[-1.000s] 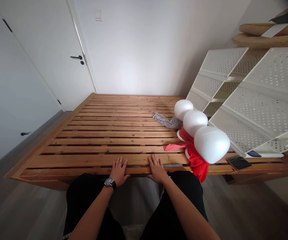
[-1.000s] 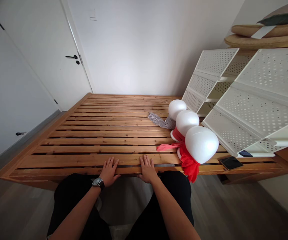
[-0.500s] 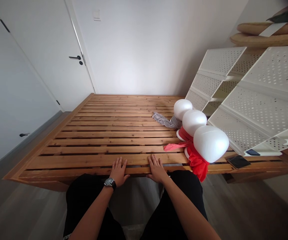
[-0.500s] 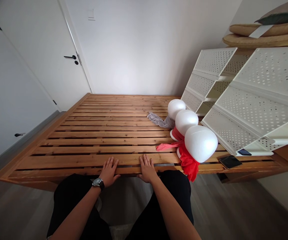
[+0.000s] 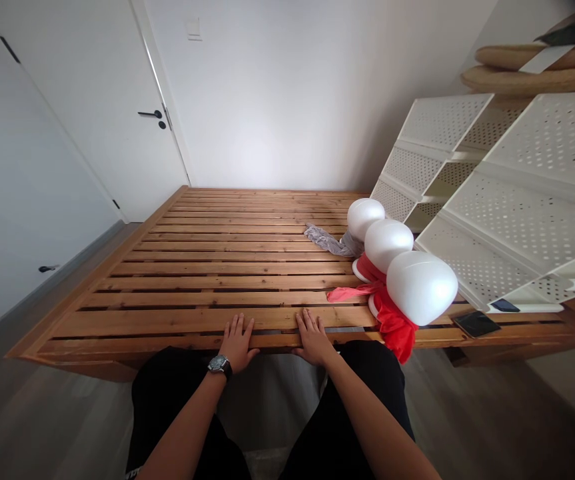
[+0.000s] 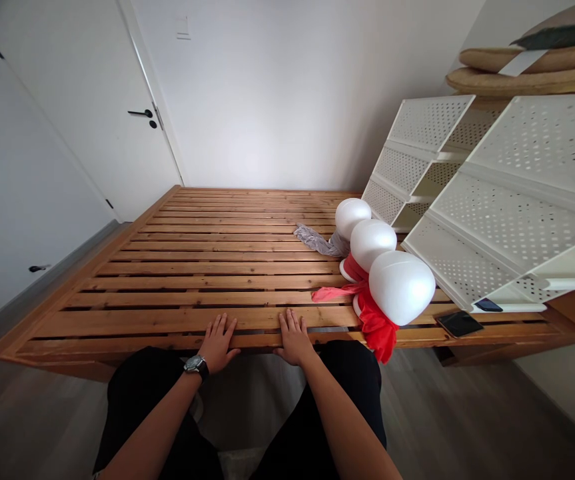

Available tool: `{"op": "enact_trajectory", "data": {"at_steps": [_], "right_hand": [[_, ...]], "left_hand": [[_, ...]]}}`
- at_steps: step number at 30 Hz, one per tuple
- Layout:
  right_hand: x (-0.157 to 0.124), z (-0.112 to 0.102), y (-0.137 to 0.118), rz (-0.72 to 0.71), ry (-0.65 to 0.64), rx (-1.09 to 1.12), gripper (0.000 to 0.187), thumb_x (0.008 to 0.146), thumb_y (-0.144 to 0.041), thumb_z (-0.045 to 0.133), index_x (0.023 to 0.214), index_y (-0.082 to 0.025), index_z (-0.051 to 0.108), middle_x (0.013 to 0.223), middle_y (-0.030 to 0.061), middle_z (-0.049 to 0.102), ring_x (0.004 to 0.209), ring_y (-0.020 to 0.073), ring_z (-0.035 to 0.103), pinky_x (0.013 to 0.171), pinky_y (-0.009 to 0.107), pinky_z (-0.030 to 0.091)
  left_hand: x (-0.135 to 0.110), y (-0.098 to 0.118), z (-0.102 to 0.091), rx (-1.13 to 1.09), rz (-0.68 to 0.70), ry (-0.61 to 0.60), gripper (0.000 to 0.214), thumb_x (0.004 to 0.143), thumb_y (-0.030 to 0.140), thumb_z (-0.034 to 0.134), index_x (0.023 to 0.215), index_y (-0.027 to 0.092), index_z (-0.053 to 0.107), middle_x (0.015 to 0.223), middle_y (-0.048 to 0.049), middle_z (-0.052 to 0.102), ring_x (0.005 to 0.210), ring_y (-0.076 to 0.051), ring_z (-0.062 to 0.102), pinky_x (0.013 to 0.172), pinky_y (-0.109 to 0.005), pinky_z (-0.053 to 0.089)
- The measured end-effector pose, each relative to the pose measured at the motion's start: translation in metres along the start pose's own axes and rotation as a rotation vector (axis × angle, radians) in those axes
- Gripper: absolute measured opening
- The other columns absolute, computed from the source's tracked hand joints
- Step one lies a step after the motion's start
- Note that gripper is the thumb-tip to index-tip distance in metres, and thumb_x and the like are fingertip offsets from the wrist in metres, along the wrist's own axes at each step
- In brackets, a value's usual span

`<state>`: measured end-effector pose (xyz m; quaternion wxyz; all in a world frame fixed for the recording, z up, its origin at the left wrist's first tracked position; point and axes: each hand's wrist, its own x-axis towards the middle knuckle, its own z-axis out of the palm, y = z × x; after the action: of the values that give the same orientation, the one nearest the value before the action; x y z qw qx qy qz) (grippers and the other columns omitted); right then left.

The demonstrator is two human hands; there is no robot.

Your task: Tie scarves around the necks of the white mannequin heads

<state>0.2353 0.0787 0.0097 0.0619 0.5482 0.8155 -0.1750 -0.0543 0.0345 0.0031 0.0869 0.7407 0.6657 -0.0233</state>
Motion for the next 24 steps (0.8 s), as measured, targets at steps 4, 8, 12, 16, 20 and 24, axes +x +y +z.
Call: {"op": "enact_trajectory", "data": {"at_steps": [4,8,12,16,20,24], "right_hand": [[0.0003,0.0001,0.0001,-0.001,-0.002,0.000,0.115,0.087,-0.057,0.071,0.171,-0.010,0.008,0.176,0.0181,-0.010,0.165,0.0322,-0.009,0.130,0.055,-0.006],[0.0008,0.0008,0.0003,-0.003,0.001,-0.001,0.115,0.087,-0.057,0.071,0.172,-0.011,0.008,0.176,0.0178,-0.010,0.165,0.0314,-0.011,0.130,0.054,-0.006],[0.0010,0.0013,0.0001,-0.002,0.001,0.007,0.115,0.087,-0.056,0.070,0.172,-0.011,0.008,0.176,0.0180,-0.010,0.165,0.0317,-0.011,0.130,0.055,-0.007],[0.0009,0.0023,0.0000,-0.003,0.006,-0.001,0.114,0.087,-0.054,0.071,0.171,-0.010,0.008,0.176,0.0184,-0.008,0.165,0.0321,-0.009,0.131,0.054,-0.006],[0.0015,0.0043,0.0007,-0.009,0.018,-0.005,0.114,0.087,-0.054,0.071,0.171,-0.010,0.008,0.176,0.0192,-0.008,0.165,0.0324,-0.009,0.130,0.056,-0.005],[0.0016,0.0047,0.0012,-0.010,0.017,-0.012,0.114,0.088,-0.055,0.070,0.171,-0.010,0.008,0.176,0.0188,-0.008,0.165,0.0325,-0.010,0.130,0.056,-0.005]], "left_hand": [[0.0001,-0.0007,0.0015,-0.010,0.004,0.010,0.091,0.090,0.045,0.071,0.168,0.019,0.032,0.176,-0.0208,0.014,0.164,-0.040,0.011,0.131,-0.059,0.011],[0.0004,-0.0012,0.0026,-0.006,0.007,0.013,0.091,0.090,0.046,0.071,0.168,0.019,0.032,0.176,-0.0212,0.014,0.164,-0.040,0.011,0.131,-0.059,0.011],[0.0005,-0.0018,0.0045,-0.013,0.012,0.024,0.091,0.090,0.045,0.071,0.168,0.019,0.033,0.176,-0.0217,0.015,0.164,-0.041,0.012,0.131,-0.060,0.012],[0.0002,-0.0024,0.0043,-0.015,0.015,0.037,0.091,0.089,0.045,0.072,0.167,0.019,0.034,0.175,-0.0224,0.016,0.163,-0.041,0.014,0.130,-0.061,0.013],[-0.0001,-0.0022,0.0024,-0.018,0.014,0.018,0.091,0.090,0.045,0.071,0.167,0.018,0.033,0.175,-0.0225,0.015,0.163,-0.041,0.012,0.131,-0.060,0.012],[-0.0001,-0.0018,0.0017,-0.022,0.014,0.022,0.090,0.090,0.045,0.071,0.167,0.018,0.034,0.175,-0.0223,0.016,0.163,-0.041,0.012,0.131,-0.060,0.013]]}}
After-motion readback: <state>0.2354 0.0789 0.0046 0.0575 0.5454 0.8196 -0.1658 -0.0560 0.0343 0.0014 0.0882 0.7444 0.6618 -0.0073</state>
